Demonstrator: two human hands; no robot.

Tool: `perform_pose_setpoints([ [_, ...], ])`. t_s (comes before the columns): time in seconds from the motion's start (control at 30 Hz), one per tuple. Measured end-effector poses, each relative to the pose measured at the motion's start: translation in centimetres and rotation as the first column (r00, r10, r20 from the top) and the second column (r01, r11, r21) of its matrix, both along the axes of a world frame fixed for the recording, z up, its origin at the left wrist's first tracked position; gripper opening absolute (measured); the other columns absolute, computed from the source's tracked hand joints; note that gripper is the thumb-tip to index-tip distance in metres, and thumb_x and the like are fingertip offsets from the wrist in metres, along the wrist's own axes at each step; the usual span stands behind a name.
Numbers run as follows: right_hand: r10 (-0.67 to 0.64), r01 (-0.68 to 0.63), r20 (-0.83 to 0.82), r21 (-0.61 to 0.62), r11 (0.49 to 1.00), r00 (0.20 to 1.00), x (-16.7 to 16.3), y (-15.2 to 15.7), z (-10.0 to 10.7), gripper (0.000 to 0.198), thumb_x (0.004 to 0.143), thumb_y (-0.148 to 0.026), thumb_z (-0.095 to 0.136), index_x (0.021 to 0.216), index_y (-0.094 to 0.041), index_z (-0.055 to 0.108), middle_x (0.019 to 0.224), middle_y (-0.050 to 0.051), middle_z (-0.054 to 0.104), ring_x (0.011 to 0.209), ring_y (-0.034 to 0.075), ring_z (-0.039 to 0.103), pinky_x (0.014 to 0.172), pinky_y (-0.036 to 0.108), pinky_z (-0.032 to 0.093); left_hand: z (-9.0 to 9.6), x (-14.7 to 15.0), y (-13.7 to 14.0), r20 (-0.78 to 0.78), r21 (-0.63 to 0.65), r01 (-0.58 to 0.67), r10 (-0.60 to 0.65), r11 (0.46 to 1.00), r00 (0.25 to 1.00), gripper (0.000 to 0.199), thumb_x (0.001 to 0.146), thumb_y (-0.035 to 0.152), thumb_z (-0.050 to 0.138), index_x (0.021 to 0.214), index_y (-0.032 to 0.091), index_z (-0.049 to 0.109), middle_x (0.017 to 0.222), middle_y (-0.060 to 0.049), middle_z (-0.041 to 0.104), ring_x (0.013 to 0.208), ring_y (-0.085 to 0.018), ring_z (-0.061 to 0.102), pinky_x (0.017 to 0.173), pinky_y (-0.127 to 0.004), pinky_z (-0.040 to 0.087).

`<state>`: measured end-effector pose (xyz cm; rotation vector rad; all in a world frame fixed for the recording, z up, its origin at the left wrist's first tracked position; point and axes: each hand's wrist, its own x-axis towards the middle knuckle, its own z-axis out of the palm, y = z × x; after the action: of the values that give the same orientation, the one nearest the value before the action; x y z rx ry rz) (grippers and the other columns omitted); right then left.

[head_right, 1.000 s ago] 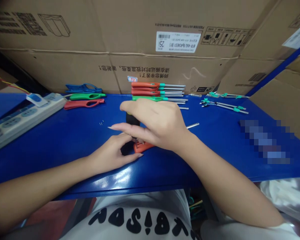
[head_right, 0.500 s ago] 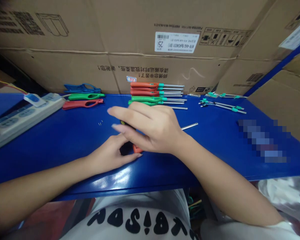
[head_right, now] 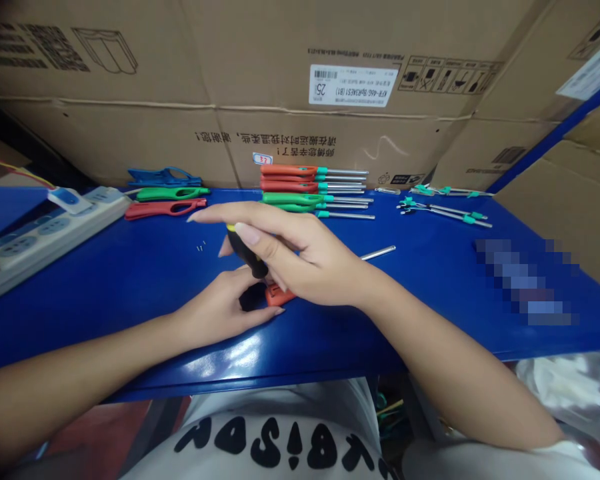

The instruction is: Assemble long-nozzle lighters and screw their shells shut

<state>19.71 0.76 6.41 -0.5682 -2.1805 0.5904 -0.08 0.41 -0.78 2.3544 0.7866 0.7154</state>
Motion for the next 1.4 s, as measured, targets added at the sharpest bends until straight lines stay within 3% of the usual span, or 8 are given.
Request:
perform_pose_setpoints([
  [0.13,-0.079,0.087,-0.044,0.209,0.974,0.996,-0.1,0.3,-0.4,0.027,0.101,-0.032,0.056,0.120,-0.015,0.066,0.100,0.004,0.075,0.070,0.008,0.067,0.065,0.020,0.054,-0.2,0.0,0.0,-0.014,0.006,0.006,-0.006,1.000,1.000,0.027,0.087,0.024,0.072,0.111,0.019,0.062,0.108,-0.006,0.072,0.100,-0.025,0.068,0.088,-0.039,0.054],
  [0.27,-0.269,0.252,-0.055,0.566,0.785,0.962,0.0,0.3,-0.7,0.026,0.094,-0.037,0.066,0.107,-0.015,0.070,0.082,0.003,0.073,0.074,0.015,0.069,0.069,0.026,0.055,-0.3,0.0,0.0,-0.041,0.012,-0.018,0.018,1.000,0.999,0.027,0.087,0.028,0.072,0.111,0.018,0.063,0.106,-0.007,0.072,0.097,-0.026,0.068,0.087,-0.040,0.054],
  [0.47,-0.122,0.118,0.014,0.183,0.976,0.992,-0.3,0.0,-0.4,0.037,0.105,-0.024,0.043,0.140,-0.017,0.053,0.121,0.007,0.071,0.096,0.014,0.071,0.074,0.025,0.059,-0.1,0.0,0.0,-0.029,-0.009,-0.013,0.013,1.000,0.999,0.021,0.086,0.026,0.072,0.104,0.018,0.063,0.103,-0.005,0.073,0.097,-0.025,0.067,0.086,-0.038,0.054],
  [0.63,-0.282,0.267,-0.060,0.552,0.790,0.958,0.2,0.6,-0.8,0.026,0.092,-0.036,0.068,0.110,-0.017,0.070,0.093,0.005,0.077,0.080,0.016,0.072,0.073,0.027,0.059,-0.2,0.0,0.1,-0.029,0.011,-0.009,0.009,1.000,1.000,0.026,0.086,0.026,0.073,0.108,0.017,0.063,0.105,-0.007,0.072,0.097,-0.026,0.068,0.086,-0.039,0.054],
  [0.83,-0.183,0.173,0.024,0.220,0.960,0.983,-0.2,0.2,-0.7,0.041,0.106,-0.022,0.034,0.143,-0.017,0.050,0.121,0.007,0.071,0.091,0.013,0.071,0.083,0.029,0.059,0.1,0.1,-0.1,-0.033,0.017,-0.019,0.019,1.000,0.999,0.019,0.086,0.025,0.074,0.099,0.019,0.061,0.095,-0.002,0.071,0.085,-0.020,0.065,0.080,-0.034,0.053],
  [1.03,-0.355,0.349,-0.112,0.592,0.727,0.928,0.0,0.5,-1.3,0.029,0.092,-0.040,0.069,0.110,-0.018,0.070,0.096,0.006,0.078,0.079,0.017,0.072,0.074,0.028,0.058,-0.3,0.0,0.0,-0.004,-0.002,0.003,-0.003,1.000,1.000,0.024,0.086,0.023,0.073,0.105,0.019,0.061,0.108,-0.005,0.072,0.098,-0.023,0.067,0.088,-0.036,0.052],
  [1.23,-0.192,0.197,-0.044,0.195,0.961,0.980,-0.3,0.3,-0.7,0.036,0.106,-0.025,0.036,0.134,-0.018,0.058,0.116,0.007,0.073,0.090,0.014,0.071,0.079,0.029,0.059,0.1,0.0,-0.1,-0.036,0.001,-0.027,0.027,1.000,0.999,0.022,0.085,0.026,0.075,0.101,0.020,0.061,0.097,-0.002,0.072,0.086,-0.021,0.067,0.083,-0.036,0.053],
  [1.4,-0.294,0.317,-0.126,0.495,0.809,0.947,0.1,0.7,-0.9,0.024,0.091,-0.038,0.070,0.103,-0.018,0.070,0.091,0.005,0.076,0.074,0.015,0.069,0.069,0.027,0.056,0.0,0.0,-0.1,-0.028,-0.028,-0.005,0.004,1.000,1.000,0.026,0.086,0.025,0.073,0.108,0.020,0.061,0.107,-0.004,0.072,0.097,-0.023,0.068,0.088,-0.038,0.053],
])
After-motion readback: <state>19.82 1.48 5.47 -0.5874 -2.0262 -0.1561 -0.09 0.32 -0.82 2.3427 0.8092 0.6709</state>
